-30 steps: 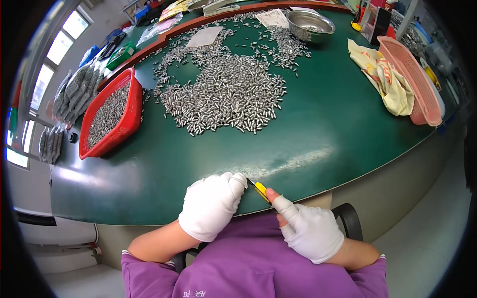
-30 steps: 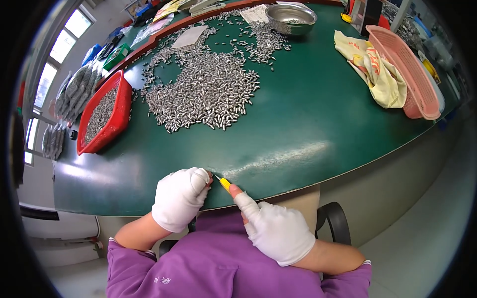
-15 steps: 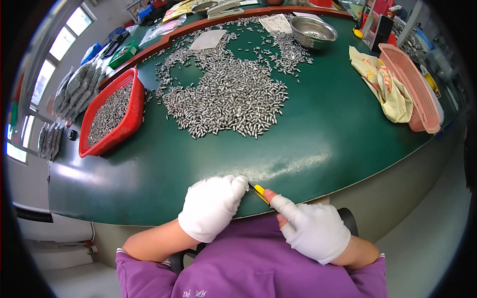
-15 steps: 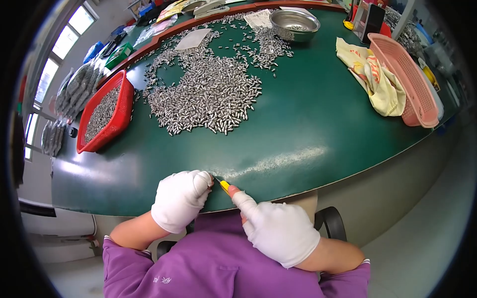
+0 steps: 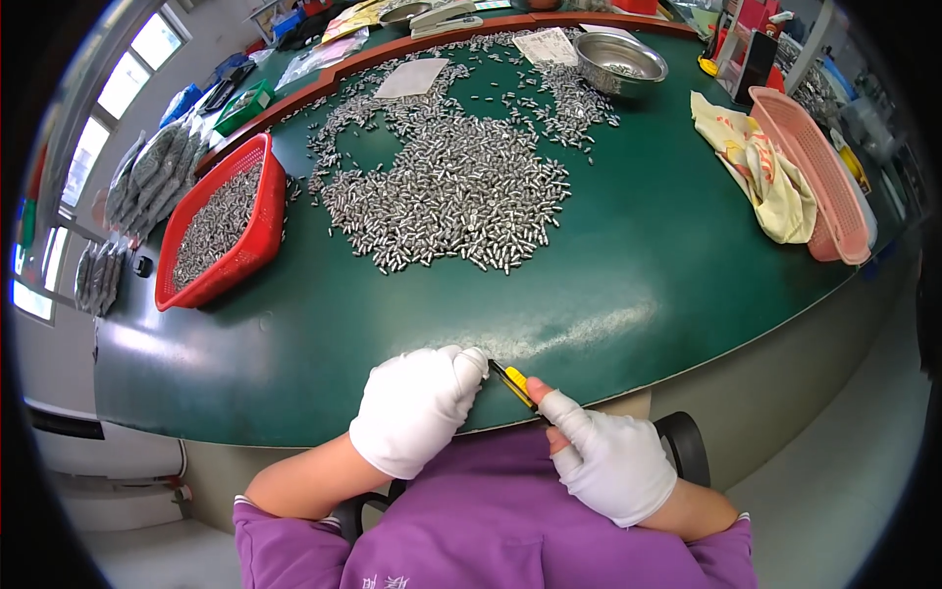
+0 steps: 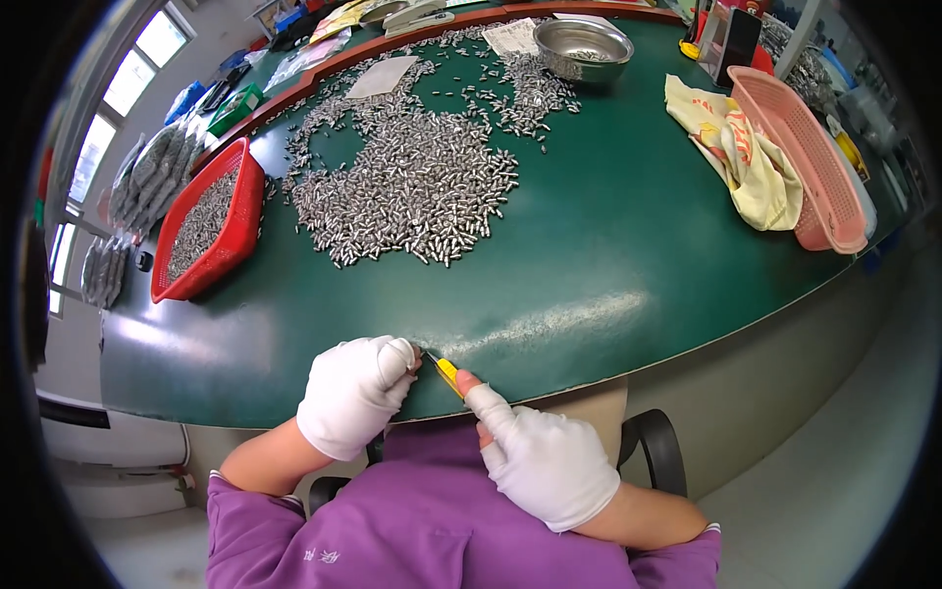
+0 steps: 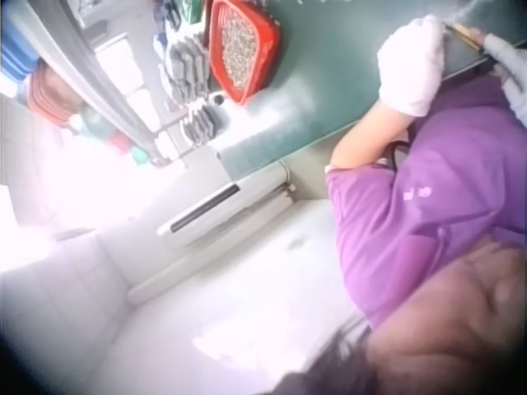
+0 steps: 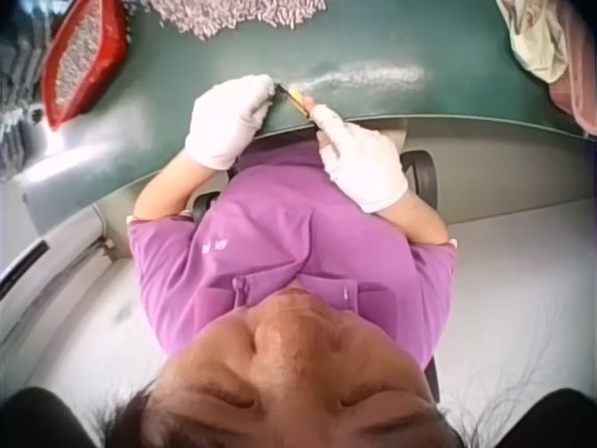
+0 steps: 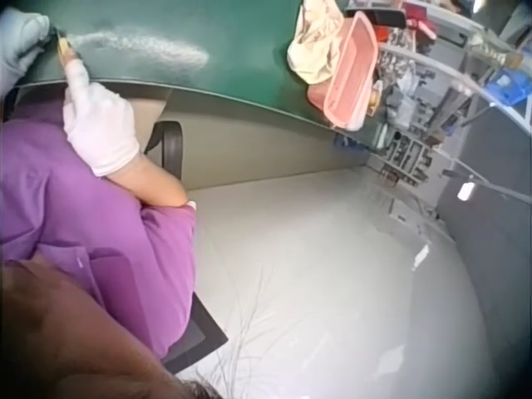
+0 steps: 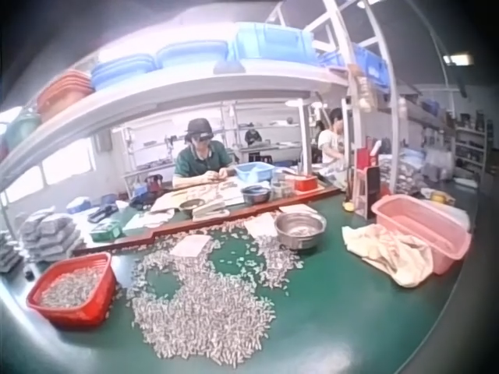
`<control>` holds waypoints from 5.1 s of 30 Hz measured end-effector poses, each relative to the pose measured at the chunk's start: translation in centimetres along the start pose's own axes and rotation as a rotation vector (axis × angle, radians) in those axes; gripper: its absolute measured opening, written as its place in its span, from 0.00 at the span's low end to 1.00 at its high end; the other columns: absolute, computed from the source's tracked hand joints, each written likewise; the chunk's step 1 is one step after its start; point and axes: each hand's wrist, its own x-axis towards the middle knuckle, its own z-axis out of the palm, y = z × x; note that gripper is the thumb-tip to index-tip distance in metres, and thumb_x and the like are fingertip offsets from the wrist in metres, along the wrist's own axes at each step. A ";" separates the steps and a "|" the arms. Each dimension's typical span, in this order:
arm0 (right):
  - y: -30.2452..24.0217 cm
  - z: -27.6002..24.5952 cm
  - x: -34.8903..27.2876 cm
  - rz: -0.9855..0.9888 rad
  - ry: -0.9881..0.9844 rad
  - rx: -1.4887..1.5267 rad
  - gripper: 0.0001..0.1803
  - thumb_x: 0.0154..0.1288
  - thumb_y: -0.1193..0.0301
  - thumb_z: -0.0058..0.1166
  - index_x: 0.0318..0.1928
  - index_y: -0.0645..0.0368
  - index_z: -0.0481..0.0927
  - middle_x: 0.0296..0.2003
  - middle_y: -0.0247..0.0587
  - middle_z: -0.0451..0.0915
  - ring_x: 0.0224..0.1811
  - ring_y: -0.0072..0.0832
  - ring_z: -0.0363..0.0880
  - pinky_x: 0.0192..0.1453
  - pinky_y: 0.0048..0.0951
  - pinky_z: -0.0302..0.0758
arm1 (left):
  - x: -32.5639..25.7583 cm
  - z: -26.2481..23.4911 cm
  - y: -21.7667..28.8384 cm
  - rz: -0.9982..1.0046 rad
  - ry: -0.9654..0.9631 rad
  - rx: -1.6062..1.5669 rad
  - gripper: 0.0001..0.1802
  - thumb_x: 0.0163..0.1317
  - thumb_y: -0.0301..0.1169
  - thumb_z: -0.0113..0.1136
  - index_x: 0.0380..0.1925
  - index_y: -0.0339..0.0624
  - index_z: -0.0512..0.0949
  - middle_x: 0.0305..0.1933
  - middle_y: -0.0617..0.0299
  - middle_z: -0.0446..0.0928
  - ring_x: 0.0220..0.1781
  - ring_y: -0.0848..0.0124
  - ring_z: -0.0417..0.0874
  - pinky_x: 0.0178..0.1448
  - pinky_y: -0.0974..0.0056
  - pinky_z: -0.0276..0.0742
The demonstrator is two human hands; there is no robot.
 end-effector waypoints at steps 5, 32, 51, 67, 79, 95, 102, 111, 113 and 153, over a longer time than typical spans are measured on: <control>0.2 0.3 -0.1 0.002 0.021 0.031 0.31 0.62 0.69 0.57 0.68 0.45 0.70 0.18 0.39 0.77 0.17 0.38 0.76 0.22 0.40 0.74 | 0.1 0.1 -0.1 0.001 0.007 -0.013 0.08 0.51 0.26 0.64 0.32 0.47 0.76 0.29 0.61 0.80 0.32 0.59 0.82 0.35 0.58 0.77; -0.2 -1.3 1.0 -0.051 -0.062 -0.046 0.30 0.60 0.71 0.57 0.65 0.48 0.73 0.17 0.35 0.77 0.16 0.33 0.77 0.20 0.36 0.72 | 0.3 -0.4 0.1 0.001 -0.047 0.018 0.04 0.58 0.29 0.55 0.34 0.48 0.73 0.27 0.61 0.77 0.29 0.59 0.81 0.31 0.55 0.77; 7.9 -2.6 8.2 -0.094 0.613 -0.478 0.20 0.52 0.77 0.60 0.48 0.50 0.81 0.49 0.44 0.76 0.52 0.45 0.75 0.53 0.45 0.74 | 2.4 -1.7 -4.2 -0.128 -0.159 -0.786 0.09 0.68 0.35 0.58 0.37 0.41 0.73 0.30 0.68 0.71 0.31 0.76 0.72 0.38 0.69 0.71; 2.2 0.3 13.9 -0.400 0.445 -0.159 0.13 0.45 0.75 0.64 0.35 0.52 0.82 0.37 0.37 0.78 0.42 0.37 0.77 0.44 0.38 0.75 | 2.6 -1.2 -8.2 -0.264 -0.117 -1.880 0.14 0.66 0.43 0.61 0.41 0.50 0.69 0.27 0.67 0.65 0.21 0.79 0.56 0.26 0.73 0.54; 2.2 0.1 13.7 -0.419 0.396 -0.158 0.11 0.43 0.75 0.66 0.31 0.53 0.82 0.35 0.36 0.77 0.44 0.38 0.78 0.45 0.39 0.75 | 2.6 -0.8 -8.3 -0.269 -0.156 -1.952 0.13 0.66 0.41 0.60 0.40 0.48 0.70 0.26 0.64 0.66 0.22 0.77 0.59 0.27 0.72 0.56; 2.6 -0.2 12.6 -0.320 0.487 -0.052 0.07 0.60 0.64 0.61 0.36 0.48 0.79 0.34 0.32 0.76 0.38 0.36 0.75 0.43 0.36 0.73 | 2.7 -0.7 -8.5 -0.286 -0.175 -1.980 0.11 0.67 0.39 0.58 0.40 0.47 0.70 0.26 0.62 0.67 0.21 0.75 0.61 0.27 0.70 0.58; 2.7 -0.5 11.6 -0.219 0.227 -0.214 0.10 0.61 0.61 0.60 0.35 0.51 0.77 0.32 0.38 0.74 0.37 0.37 0.77 0.40 0.38 0.74 | 2.7 -0.8 -8.4 -0.315 -0.167 -1.979 0.11 0.67 0.40 0.58 0.40 0.47 0.69 0.26 0.62 0.68 0.22 0.75 0.61 0.28 0.70 0.59; 3.1 -0.6 10.5 -0.270 0.165 -0.165 0.08 0.57 0.65 0.62 0.34 0.51 0.78 0.33 0.36 0.75 0.37 0.37 0.77 0.41 0.38 0.75 | 2.6 -0.6 -8.7 -0.261 -0.190 -1.984 0.10 0.68 0.40 0.57 0.42 0.51 0.71 0.27 0.63 0.68 0.23 0.76 0.61 0.28 0.72 0.57; 3.5 -0.7 10.4 -0.290 0.166 -0.136 0.08 0.57 0.66 0.62 0.34 0.51 0.78 0.33 0.36 0.75 0.37 0.37 0.77 0.41 0.38 0.75 | 2.6 -0.6 -8.6 -0.265 -0.192 -1.986 0.10 0.68 0.40 0.58 0.42 0.52 0.71 0.28 0.63 0.68 0.24 0.76 0.61 0.28 0.73 0.57; 0.2 1.3 18.3 -0.424 0.037 0.594 0.08 0.59 0.70 0.66 0.37 0.58 0.82 0.38 0.38 0.80 0.40 0.29 0.79 0.45 0.29 0.76 | 2.7 -0.8 -8.7 -0.377 -0.222 -1.946 0.12 0.68 0.38 0.61 0.43 0.47 0.69 0.35 0.65 0.76 0.25 0.82 0.65 0.29 0.76 0.60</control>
